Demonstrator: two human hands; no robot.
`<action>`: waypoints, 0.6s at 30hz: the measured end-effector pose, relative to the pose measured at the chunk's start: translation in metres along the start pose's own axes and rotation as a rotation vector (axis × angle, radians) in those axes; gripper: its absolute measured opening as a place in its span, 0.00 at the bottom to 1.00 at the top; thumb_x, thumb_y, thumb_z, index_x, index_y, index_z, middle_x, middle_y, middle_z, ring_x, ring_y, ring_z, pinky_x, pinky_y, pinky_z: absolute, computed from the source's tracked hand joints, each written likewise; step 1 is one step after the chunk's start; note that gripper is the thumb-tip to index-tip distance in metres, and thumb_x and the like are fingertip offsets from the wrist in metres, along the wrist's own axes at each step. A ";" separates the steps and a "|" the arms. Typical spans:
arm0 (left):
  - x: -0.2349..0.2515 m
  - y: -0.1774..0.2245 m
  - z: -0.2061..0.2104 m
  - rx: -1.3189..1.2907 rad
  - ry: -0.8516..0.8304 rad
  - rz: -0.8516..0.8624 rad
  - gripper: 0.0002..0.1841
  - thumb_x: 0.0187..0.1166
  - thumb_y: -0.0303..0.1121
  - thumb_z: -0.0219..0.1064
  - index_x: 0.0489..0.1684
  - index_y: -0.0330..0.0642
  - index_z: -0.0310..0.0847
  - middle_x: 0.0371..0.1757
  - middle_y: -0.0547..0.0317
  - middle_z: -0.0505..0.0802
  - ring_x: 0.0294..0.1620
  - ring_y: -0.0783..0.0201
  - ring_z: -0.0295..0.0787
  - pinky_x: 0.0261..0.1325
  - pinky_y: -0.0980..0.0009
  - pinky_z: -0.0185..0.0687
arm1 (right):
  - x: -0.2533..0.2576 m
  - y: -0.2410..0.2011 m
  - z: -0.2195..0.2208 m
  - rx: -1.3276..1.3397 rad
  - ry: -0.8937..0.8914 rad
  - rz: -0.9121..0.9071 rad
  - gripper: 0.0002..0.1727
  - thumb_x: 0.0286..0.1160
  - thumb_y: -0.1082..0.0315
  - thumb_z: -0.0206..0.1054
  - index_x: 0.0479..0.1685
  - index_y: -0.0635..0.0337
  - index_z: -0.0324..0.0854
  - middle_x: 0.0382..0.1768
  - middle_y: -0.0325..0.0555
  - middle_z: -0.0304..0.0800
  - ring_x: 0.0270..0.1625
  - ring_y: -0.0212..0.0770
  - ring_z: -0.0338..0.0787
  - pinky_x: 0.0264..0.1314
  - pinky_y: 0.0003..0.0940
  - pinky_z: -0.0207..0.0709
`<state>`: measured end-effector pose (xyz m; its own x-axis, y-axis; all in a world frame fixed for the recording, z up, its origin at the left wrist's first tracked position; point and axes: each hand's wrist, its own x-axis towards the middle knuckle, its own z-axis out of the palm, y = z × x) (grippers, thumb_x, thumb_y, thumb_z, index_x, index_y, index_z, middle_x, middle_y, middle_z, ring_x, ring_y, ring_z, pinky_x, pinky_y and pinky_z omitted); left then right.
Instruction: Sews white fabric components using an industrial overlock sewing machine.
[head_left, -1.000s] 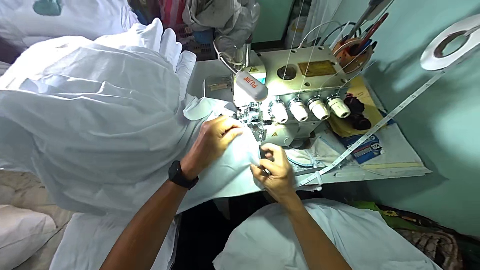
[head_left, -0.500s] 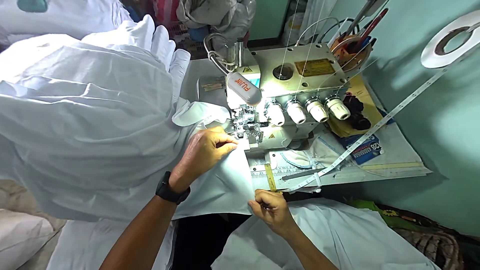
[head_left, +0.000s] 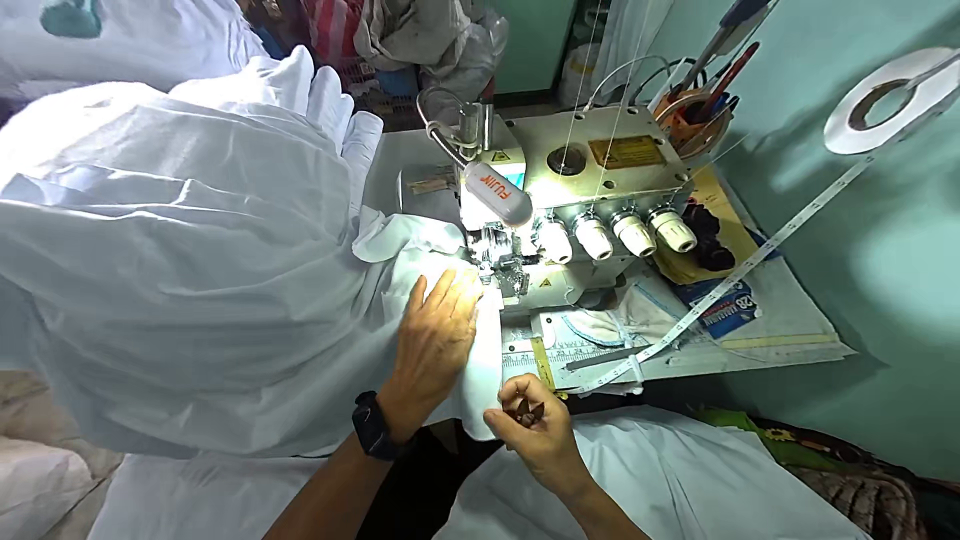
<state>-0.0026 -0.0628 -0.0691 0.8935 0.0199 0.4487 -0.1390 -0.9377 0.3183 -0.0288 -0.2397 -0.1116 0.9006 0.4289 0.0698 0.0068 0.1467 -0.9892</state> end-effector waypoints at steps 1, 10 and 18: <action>0.005 -0.005 -0.004 -0.022 -0.035 0.010 0.18 0.87 0.31 0.53 0.59 0.34 0.89 0.70 0.46 0.90 0.78 0.46 0.82 0.79 0.37 0.68 | 0.002 -0.002 0.003 0.036 0.007 0.037 0.10 0.63 0.77 0.72 0.39 0.57 0.77 0.23 0.24 0.78 0.21 0.14 0.75 0.25 0.10 0.73; 0.023 -0.032 -0.030 -0.260 -0.022 0.020 0.14 0.85 0.30 0.57 0.51 0.27 0.83 0.67 0.36 0.87 0.74 0.44 0.81 0.80 0.48 0.69 | 0.035 -0.021 0.019 0.344 0.163 0.133 0.12 0.58 0.86 0.69 0.33 0.59 0.77 0.18 0.33 0.84 0.15 0.24 0.80 0.18 0.19 0.78; -0.124 0.002 -0.036 -0.751 -0.030 -0.830 0.27 0.92 0.42 0.48 0.54 0.18 0.80 0.46 0.52 0.93 0.48 0.77 0.88 0.58 0.73 0.84 | 0.041 -0.042 0.012 0.384 0.143 0.097 0.15 0.57 0.89 0.68 0.24 0.56 0.76 0.18 0.37 0.88 0.18 0.29 0.87 0.22 0.21 0.83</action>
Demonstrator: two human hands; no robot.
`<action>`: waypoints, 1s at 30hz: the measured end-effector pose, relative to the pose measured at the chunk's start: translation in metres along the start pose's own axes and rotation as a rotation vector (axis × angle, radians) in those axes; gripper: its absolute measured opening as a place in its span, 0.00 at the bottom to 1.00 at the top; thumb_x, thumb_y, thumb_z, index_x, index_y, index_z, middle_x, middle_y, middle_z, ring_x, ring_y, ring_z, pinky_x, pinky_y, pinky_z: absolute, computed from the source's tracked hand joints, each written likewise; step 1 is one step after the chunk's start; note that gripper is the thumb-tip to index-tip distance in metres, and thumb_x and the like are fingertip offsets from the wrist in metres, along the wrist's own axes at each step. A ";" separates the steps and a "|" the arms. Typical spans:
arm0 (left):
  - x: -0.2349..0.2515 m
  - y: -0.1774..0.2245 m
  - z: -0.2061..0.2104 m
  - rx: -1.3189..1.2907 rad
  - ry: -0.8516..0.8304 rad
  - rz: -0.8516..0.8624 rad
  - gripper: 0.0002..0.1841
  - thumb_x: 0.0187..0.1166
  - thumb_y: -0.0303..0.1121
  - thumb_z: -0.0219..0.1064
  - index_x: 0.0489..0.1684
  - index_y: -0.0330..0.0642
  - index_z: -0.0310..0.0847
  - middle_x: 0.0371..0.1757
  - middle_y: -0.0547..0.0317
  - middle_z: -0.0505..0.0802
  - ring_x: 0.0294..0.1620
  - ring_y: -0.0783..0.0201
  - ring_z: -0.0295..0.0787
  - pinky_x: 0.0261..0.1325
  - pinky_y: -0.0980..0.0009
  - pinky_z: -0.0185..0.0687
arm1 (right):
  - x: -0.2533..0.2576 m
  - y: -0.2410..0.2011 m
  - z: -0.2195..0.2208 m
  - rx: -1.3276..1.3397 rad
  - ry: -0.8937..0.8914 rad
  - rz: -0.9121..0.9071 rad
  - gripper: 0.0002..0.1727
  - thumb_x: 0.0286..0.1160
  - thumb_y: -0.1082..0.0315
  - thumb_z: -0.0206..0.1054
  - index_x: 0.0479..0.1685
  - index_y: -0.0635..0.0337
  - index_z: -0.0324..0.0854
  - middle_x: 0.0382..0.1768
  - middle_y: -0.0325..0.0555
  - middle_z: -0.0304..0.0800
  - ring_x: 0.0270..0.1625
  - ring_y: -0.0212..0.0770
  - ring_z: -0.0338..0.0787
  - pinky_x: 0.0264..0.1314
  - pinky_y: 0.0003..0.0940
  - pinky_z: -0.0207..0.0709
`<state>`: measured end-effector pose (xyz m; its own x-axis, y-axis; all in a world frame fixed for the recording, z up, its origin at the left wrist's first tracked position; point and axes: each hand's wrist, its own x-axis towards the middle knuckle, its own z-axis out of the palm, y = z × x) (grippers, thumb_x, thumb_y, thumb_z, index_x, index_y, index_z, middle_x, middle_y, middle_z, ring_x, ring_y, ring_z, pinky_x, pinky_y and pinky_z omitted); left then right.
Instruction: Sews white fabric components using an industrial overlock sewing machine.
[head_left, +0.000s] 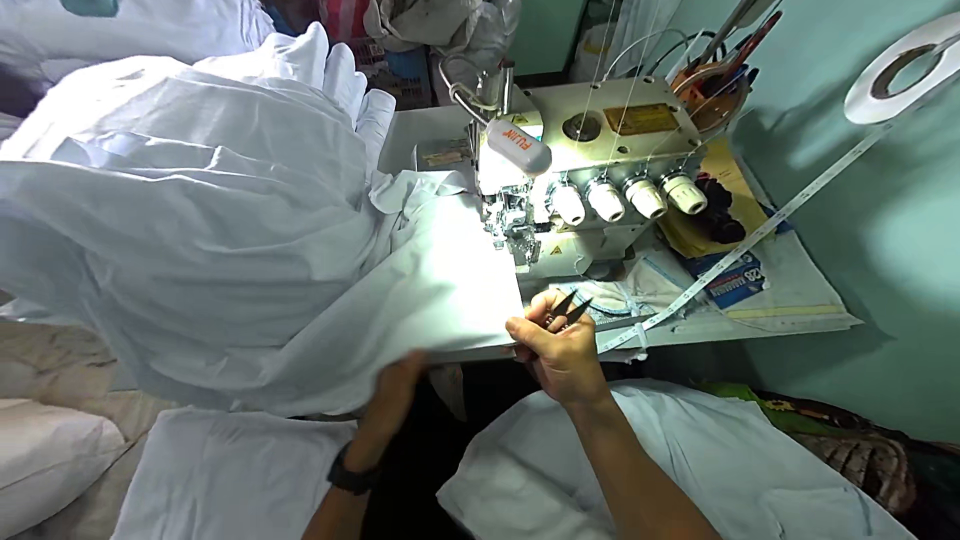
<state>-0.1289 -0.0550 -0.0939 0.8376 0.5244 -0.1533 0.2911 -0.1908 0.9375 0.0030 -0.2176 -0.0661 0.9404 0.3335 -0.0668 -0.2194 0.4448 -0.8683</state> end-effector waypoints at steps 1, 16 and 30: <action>0.000 0.000 -0.015 0.030 0.242 -0.017 0.25 0.92 0.36 0.49 0.55 0.12 0.76 0.43 0.48 0.90 0.45 0.77 0.84 0.55 0.73 0.80 | 0.000 0.007 -0.002 -0.054 0.002 0.009 0.16 0.57 0.89 0.67 0.24 0.55 0.75 0.18 0.35 0.87 0.17 0.28 0.86 0.22 0.21 0.82; -0.006 -0.028 -0.008 0.039 -0.299 0.003 0.08 0.80 0.24 0.65 0.45 0.29 0.88 0.41 0.64 0.94 0.42 0.85 0.87 0.52 0.84 0.82 | -0.056 0.078 -0.077 -0.889 0.098 0.336 0.17 0.85 0.64 0.65 0.48 0.75 0.83 0.27 0.44 0.88 0.24 0.30 0.80 0.32 0.29 0.76; 0.028 -0.014 0.049 0.141 -0.706 -0.021 0.07 0.81 0.25 0.67 0.49 0.30 0.83 0.36 0.60 0.90 0.35 0.78 0.83 0.46 0.78 0.79 | -0.059 0.059 -0.060 -0.027 0.245 0.571 0.16 0.83 0.82 0.56 0.22 0.60 0.71 0.08 0.37 0.78 0.07 0.25 0.70 0.11 0.16 0.65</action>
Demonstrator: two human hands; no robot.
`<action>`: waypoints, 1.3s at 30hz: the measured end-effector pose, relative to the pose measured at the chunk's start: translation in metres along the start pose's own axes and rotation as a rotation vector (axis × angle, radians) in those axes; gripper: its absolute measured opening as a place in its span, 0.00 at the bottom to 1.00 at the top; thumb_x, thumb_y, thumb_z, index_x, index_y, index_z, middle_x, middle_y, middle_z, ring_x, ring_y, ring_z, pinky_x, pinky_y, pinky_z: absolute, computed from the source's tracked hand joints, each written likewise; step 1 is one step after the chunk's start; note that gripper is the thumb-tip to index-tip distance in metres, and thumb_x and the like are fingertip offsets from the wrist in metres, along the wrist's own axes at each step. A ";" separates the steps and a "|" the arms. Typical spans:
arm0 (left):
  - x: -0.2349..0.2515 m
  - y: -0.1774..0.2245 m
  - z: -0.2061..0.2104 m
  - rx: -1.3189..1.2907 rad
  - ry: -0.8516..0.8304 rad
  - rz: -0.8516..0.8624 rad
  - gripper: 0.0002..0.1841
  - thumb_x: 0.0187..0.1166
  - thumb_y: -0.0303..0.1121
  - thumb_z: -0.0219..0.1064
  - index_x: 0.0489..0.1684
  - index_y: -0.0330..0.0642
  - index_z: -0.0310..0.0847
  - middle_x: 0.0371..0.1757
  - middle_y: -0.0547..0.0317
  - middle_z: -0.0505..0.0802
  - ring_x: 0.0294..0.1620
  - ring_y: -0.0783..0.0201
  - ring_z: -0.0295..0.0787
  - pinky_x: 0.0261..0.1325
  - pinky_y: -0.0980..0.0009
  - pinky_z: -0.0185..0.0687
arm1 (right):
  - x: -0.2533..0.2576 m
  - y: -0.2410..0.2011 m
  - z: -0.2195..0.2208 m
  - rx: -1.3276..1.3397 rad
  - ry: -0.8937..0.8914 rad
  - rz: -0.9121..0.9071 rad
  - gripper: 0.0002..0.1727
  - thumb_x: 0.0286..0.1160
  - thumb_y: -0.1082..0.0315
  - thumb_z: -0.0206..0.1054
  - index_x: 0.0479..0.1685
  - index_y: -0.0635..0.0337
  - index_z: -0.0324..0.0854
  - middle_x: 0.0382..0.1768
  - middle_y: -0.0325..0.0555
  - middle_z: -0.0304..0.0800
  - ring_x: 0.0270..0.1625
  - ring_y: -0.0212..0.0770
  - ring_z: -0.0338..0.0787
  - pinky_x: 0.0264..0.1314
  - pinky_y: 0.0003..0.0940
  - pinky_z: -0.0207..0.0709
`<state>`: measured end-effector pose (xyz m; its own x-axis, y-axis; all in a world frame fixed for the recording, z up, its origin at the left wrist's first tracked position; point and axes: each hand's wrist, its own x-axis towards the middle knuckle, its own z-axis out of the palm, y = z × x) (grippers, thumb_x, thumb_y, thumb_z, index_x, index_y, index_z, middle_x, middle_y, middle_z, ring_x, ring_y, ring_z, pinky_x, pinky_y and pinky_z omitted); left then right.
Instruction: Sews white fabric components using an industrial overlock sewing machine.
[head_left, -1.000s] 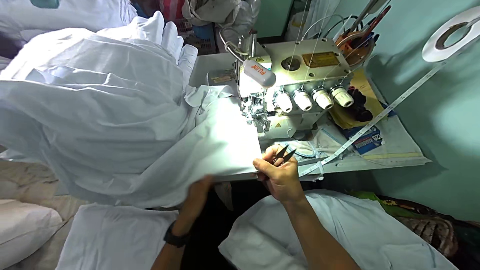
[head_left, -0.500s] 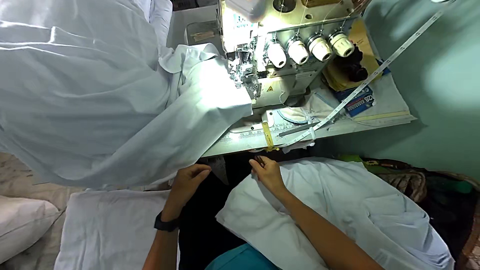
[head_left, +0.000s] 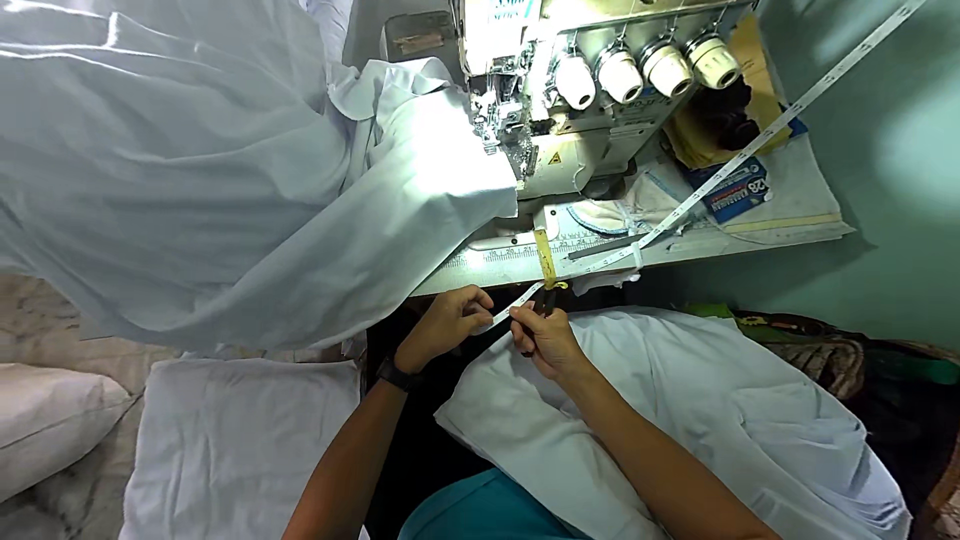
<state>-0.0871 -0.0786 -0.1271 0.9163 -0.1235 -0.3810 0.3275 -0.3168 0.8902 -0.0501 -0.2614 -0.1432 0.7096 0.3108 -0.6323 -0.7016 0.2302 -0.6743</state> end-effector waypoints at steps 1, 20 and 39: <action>-0.003 -0.003 -0.002 -0.069 -0.010 -0.037 0.08 0.81 0.24 0.66 0.52 0.30 0.82 0.35 0.62 0.90 0.35 0.80 0.83 0.46 0.80 0.79 | 0.001 0.000 0.000 -0.004 0.013 -0.010 0.16 0.83 0.82 0.57 0.22 0.60 0.71 0.09 0.37 0.78 0.07 0.24 0.69 0.11 0.16 0.64; -0.047 -0.006 0.008 -0.402 0.394 -0.250 0.05 0.81 0.21 0.64 0.36 0.33 0.85 0.28 0.69 0.88 0.31 0.81 0.85 0.44 0.82 0.84 | -0.019 0.011 0.009 -0.481 -0.212 0.029 0.22 0.95 0.61 0.35 0.48 0.64 0.74 0.19 0.28 0.72 0.15 0.20 0.65 0.18 0.15 0.60; -0.052 -0.003 0.006 -0.371 0.365 -0.180 0.07 0.81 0.22 0.63 0.33 0.38 0.84 0.26 0.74 0.86 0.29 0.83 0.83 0.41 0.83 0.82 | -0.028 0.000 0.030 -0.147 -0.258 0.149 0.11 0.87 0.78 0.53 0.37 0.65 0.78 0.23 0.36 0.84 0.14 0.22 0.74 0.17 0.14 0.70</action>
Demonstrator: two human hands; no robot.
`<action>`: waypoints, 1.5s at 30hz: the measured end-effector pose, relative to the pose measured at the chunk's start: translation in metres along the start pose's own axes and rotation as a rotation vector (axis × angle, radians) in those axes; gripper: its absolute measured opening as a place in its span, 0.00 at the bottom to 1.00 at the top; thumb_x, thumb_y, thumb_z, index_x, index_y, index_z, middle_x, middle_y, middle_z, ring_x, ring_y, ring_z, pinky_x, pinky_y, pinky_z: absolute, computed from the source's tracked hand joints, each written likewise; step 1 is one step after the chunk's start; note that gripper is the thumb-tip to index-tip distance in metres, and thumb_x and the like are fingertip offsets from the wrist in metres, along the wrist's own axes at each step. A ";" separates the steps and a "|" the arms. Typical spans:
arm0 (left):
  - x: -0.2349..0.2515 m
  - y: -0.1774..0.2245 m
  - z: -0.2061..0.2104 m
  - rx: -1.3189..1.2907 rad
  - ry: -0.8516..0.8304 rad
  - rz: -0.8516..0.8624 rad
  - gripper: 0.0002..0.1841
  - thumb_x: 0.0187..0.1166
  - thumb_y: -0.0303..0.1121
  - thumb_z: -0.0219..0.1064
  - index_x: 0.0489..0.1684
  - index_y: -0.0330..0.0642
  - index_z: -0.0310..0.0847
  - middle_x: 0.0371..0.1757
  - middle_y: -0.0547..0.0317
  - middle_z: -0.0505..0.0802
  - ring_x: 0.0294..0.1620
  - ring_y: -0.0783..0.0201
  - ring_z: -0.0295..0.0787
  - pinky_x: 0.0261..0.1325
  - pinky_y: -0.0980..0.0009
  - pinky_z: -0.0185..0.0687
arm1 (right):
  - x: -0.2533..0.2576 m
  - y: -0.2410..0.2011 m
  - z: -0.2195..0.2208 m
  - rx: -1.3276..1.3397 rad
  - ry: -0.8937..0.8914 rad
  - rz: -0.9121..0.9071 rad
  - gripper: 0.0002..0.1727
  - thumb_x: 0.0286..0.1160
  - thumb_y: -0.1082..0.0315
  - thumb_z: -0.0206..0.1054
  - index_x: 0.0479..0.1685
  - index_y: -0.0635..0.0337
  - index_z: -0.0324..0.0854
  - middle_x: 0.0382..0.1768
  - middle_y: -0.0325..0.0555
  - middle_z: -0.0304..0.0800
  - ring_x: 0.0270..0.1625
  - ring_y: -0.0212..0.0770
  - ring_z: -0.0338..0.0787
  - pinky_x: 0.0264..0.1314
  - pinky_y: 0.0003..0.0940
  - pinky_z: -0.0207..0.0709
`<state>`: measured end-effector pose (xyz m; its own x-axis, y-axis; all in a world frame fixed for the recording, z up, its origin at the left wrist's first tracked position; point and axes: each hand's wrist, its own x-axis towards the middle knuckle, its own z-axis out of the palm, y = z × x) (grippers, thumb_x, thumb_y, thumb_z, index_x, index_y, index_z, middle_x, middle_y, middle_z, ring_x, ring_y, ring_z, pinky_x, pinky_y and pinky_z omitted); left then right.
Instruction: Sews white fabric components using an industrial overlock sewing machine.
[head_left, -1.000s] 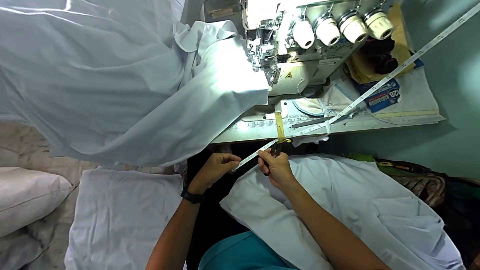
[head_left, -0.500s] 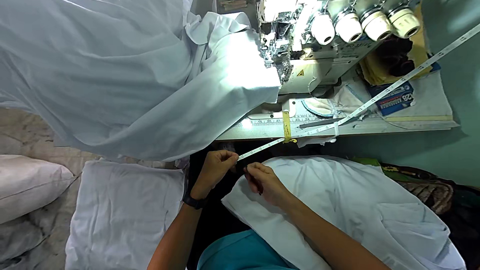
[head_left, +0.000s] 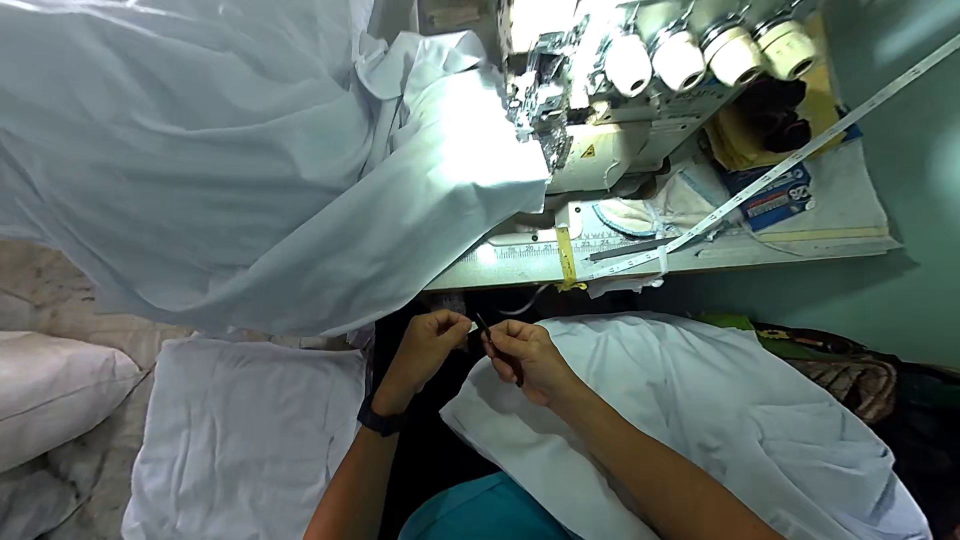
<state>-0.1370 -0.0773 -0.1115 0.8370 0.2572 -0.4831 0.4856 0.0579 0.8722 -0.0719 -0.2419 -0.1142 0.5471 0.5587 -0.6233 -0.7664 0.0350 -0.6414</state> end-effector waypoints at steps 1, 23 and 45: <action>0.001 0.000 -0.002 -0.001 0.018 0.028 0.07 0.81 0.22 0.63 0.33 0.39 0.83 0.26 0.74 0.85 0.29 0.82 0.82 0.41 0.83 0.82 | 0.003 -0.007 -0.002 -0.057 0.019 -0.112 0.09 0.84 0.77 0.55 0.37 0.64 0.79 0.22 0.34 0.83 0.15 0.21 0.74 0.18 0.14 0.69; 0.086 0.146 -0.011 0.757 0.176 0.903 0.08 0.76 0.30 0.71 0.32 0.32 0.89 0.55 0.43 0.91 0.63 0.46 0.86 0.66 0.41 0.73 | 0.043 -0.069 0.012 -0.215 0.137 -0.700 0.08 0.72 0.81 0.68 0.28 0.63 0.86 0.20 0.29 0.86 0.21 0.16 0.79 0.27 0.12 0.74; 0.102 0.116 0.007 0.898 0.266 1.003 0.15 0.80 0.30 0.58 0.51 0.31 0.88 0.58 0.44 0.94 0.67 0.48 0.89 0.74 0.38 0.71 | 0.066 -0.076 0.018 -0.432 0.331 -1.135 0.03 0.64 0.78 0.71 0.33 0.72 0.87 0.25 0.37 0.88 0.27 0.15 0.82 0.32 0.10 0.77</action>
<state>0.0066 -0.0514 -0.0598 0.8992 -0.0008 0.4375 -0.2135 -0.8736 0.4372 0.0164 -0.1927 -0.0990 0.9304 0.1553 0.3319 0.3281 0.0503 -0.9433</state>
